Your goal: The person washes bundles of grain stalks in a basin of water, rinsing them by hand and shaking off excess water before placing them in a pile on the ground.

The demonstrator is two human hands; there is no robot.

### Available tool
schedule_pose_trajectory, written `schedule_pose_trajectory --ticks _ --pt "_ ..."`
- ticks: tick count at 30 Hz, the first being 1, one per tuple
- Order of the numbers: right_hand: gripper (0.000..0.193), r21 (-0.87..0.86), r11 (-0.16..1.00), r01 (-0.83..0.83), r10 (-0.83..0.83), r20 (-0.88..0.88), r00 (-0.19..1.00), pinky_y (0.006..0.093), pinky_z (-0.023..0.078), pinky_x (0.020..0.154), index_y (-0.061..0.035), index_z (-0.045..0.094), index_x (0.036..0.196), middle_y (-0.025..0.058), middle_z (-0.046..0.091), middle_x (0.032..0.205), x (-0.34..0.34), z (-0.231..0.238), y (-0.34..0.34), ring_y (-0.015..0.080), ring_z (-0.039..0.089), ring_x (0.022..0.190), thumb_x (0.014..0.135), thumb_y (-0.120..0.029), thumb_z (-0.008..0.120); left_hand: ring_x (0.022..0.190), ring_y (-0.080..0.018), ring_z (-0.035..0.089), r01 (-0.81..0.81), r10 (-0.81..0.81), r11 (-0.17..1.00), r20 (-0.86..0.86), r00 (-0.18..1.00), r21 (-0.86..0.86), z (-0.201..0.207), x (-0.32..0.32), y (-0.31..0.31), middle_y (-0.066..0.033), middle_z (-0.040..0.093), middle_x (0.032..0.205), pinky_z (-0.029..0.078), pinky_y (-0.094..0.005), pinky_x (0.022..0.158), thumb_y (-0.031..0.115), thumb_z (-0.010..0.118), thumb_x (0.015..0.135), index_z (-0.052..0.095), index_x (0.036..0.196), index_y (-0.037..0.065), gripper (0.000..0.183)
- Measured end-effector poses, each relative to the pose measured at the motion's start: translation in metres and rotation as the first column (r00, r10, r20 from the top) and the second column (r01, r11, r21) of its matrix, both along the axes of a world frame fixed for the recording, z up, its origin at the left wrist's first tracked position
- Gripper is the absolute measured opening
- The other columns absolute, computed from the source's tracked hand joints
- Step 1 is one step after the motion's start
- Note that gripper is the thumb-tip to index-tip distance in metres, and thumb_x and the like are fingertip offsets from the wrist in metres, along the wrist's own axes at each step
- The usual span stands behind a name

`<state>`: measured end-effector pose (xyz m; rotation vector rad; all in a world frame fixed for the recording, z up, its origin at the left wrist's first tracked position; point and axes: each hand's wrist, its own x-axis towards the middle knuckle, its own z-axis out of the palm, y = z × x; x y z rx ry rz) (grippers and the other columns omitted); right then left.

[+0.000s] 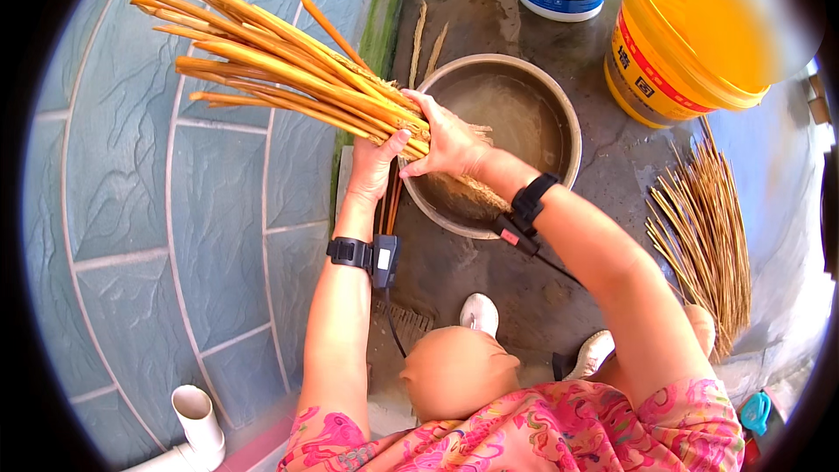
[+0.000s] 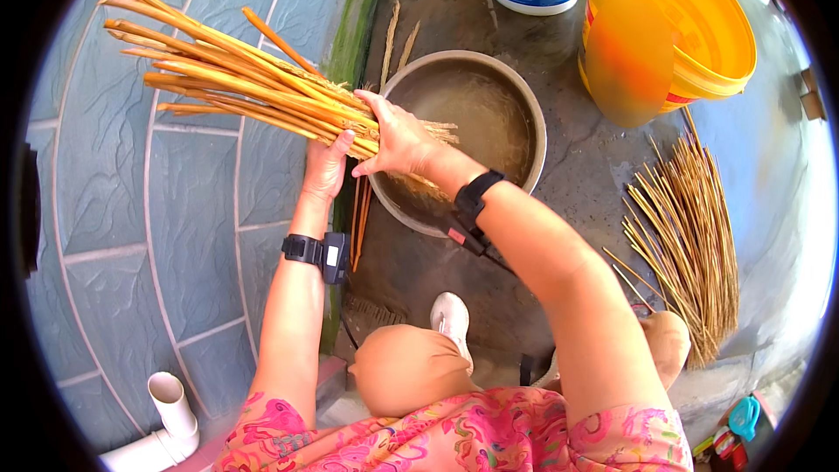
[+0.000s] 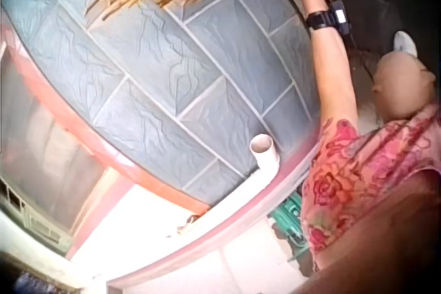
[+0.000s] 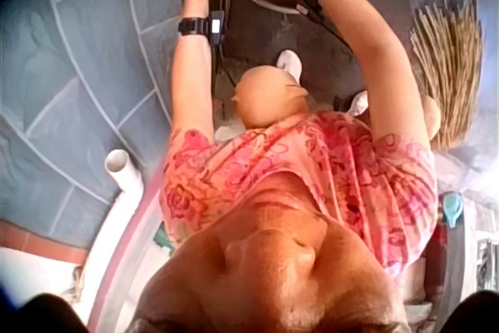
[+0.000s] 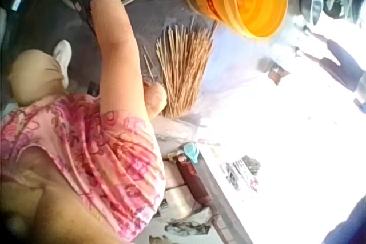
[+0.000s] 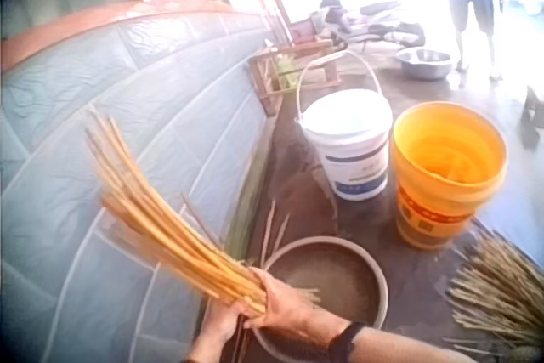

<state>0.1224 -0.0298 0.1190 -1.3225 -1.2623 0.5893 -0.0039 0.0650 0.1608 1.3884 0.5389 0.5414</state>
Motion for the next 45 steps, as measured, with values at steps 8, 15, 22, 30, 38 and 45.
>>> schedule_pose_trajectory --ticks 8,15,22,30,38,45 --pt "0.073 0.057 0.993 0.100 -0.092 -0.118 0.989 0.0347 0.049 0.084 -0.0064 0.046 0.122 0.0159 0.063 0.102 0.029 0.049 0.012 0.0265 0.061 0.096 0.058 -0.015 0.080 0.103 -0.0160 0.056 -0.074 0.049 0.982 0.142 0.989 0.176 0.062 0.045 -0.009 -0.0068 0.055 0.115 0.045 -0.0312 0.093 0.010 0.074 0.079 0.042 0.125 0.002 0.057" --pt "0.085 0.008 0.952 -0.308 0.299 -0.260 0.918 0.0315 0.042 0.097 -0.0030 0.041 0.130 0.0084 0.058 0.118 0.087 0.062 -0.005 0.0147 0.051 0.110 0.060 -0.014 0.087 0.112 -0.0185 0.052 0.183 -0.202 0.951 0.055 0.978 0.248 0.075 0.042 -0.001 -0.0080 0.053 0.120 0.041 -0.0330 0.098 0.012 0.080 0.072 0.038 0.129 0.003 0.071" --pt "0.106 0.075 0.994 -0.081 0.093 -0.185 0.978 0.0324 0.040 0.099 -0.0008 0.031 0.134 0.0113 0.055 0.120 0.062 0.023 -0.009 0.0167 0.049 0.112 0.050 -0.021 0.093 0.112 -0.0194 0.052 0.230 -0.224 0.956 -0.055 0.973 0.181 0.001 0.048 0.020 -0.0072 0.054 0.121 0.042 -0.0330 0.097 0.010 0.082 0.067 0.036 0.132 0.004 0.079" --pt "0.103 0.040 0.971 0.234 -0.233 -0.024 0.972 0.0381 0.044 0.093 -0.0065 0.030 0.134 0.0186 0.055 0.118 0.012 -0.002 -0.002 0.0343 0.054 0.112 0.052 -0.027 0.089 0.100 -0.0136 0.057 0.202 -0.202 0.977 0.002 0.979 -0.068 -0.007 0.043 0.005 -0.0043 0.060 0.110 0.047 -0.0277 0.086 0.005 0.078 0.072 0.056 0.116 0.002 0.049" --pt "0.078 0.253 0.945 0.209 -0.266 0.220 0.939 0.0417 0.046 0.087 -0.0054 0.043 0.122 0.0177 0.060 0.105 -0.008 0.075 0.004 0.0361 0.057 0.100 0.056 -0.021 0.081 0.109 -0.0179 0.054 -0.072 0.073 0.997 0.244 0.967 -0.015 0.052 0.008 -0.012 -0.0079 0.055 0.119 0.043 -0.0333 0.096 0.002 0.071 0.078 0.051 0.121 -0.001 0.048" --pt "0.057 0.198 0.930 0.310 -0.365 0.392 0.844 0.0423 0.041 0.091 -0.0112 0.051 0.120 0.0097 0.058 0.110 -0.066 -0.007 -0.006 0.0294 0.055 0.105 0.067 -0.014 0.071 0.133 -0.0254 0.031 -0.120 0.106 0.991 0.211 0.972 0.054 -0.028 -0.067 -0.034 -0.0097 0.028 0.147 0.019 -0.0426 0.113 0.019 0.069 0.083 0.006 0.148 0.006 0.091"
